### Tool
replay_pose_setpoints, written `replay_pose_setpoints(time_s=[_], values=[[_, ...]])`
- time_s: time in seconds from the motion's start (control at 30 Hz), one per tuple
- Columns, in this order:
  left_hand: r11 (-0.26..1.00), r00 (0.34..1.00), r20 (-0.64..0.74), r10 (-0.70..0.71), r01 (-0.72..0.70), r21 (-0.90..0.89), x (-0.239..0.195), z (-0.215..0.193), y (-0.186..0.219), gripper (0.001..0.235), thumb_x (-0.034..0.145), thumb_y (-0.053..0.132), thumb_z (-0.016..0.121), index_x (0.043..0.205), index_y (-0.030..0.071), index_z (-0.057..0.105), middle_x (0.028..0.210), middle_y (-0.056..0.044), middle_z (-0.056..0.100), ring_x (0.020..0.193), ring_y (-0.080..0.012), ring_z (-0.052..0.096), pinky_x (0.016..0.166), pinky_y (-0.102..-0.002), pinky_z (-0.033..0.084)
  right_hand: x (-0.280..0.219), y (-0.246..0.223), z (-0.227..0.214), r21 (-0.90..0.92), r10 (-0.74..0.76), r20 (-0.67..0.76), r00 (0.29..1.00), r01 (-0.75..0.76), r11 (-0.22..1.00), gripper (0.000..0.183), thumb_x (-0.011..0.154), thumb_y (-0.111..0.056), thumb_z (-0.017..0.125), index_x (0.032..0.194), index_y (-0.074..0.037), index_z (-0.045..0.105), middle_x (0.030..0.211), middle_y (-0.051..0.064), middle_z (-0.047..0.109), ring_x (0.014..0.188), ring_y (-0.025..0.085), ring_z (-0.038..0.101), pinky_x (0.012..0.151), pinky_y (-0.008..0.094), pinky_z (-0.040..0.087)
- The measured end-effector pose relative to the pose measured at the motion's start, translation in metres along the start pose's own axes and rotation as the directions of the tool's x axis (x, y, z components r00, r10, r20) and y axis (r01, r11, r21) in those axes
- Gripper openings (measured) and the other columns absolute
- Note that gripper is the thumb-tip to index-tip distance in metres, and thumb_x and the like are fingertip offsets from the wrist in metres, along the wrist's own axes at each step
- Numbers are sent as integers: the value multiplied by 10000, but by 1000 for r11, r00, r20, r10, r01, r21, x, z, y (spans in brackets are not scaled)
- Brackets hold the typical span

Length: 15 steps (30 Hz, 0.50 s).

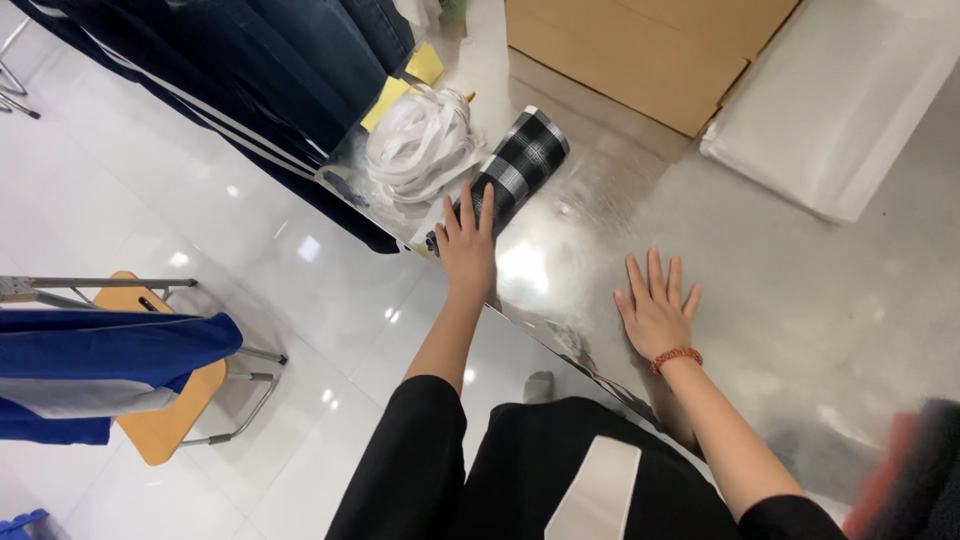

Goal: The person takes a black and white checkered skirt from a hanger, folds it neatly on a metal table, and places it aside. Then, they take a pair of navy blue shorts with white stripes from a hanger, fold them on the same table, and place them next to the skirt.

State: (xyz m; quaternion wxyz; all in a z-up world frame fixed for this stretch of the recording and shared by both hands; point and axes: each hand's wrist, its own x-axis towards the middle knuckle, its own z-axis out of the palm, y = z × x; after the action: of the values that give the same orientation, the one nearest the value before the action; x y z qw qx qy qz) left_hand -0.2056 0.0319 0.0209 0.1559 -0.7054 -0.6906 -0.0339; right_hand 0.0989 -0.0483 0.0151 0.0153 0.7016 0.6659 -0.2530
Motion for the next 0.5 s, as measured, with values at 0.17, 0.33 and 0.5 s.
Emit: replay_pose_setpoints(time_s=[0.17,0.33,0.5], values=[[999,997,77,-16,18,-26,8,17,7,775,1051,66,564,1728,202,213,1808,-143,149,1648,-407,156,1302,-550,229,-2,-2,-1,-17,43,21,999,-42,999,630,1111,-613,193,1709,-448,81,1819,-65,-83,1655,276,-142,1277,629,-126],[984,968,249,6,39,-176,9,5,5,800,1067,56,521,1745,213,126,1820,-122,9,1663,-393,-2,1324,-564,28,2,-1,6,-28,71,18,997,-70,997,622,1107,-626,182,1701,-466,88,1818,-78,-83,1655,261,-134,1284,620,-124],[958,969,248,8,64,-279,17,23,-7,806,1070,87,547,1741,265,136,1804,-109,105,1647,-393,113,1306,-580,98,1,-6,3,27,84,13,996,-85,996,603,1113,-562,275,1695,-444,172,1826,-64,-40,1662,278,-99,1282,656,-94]])
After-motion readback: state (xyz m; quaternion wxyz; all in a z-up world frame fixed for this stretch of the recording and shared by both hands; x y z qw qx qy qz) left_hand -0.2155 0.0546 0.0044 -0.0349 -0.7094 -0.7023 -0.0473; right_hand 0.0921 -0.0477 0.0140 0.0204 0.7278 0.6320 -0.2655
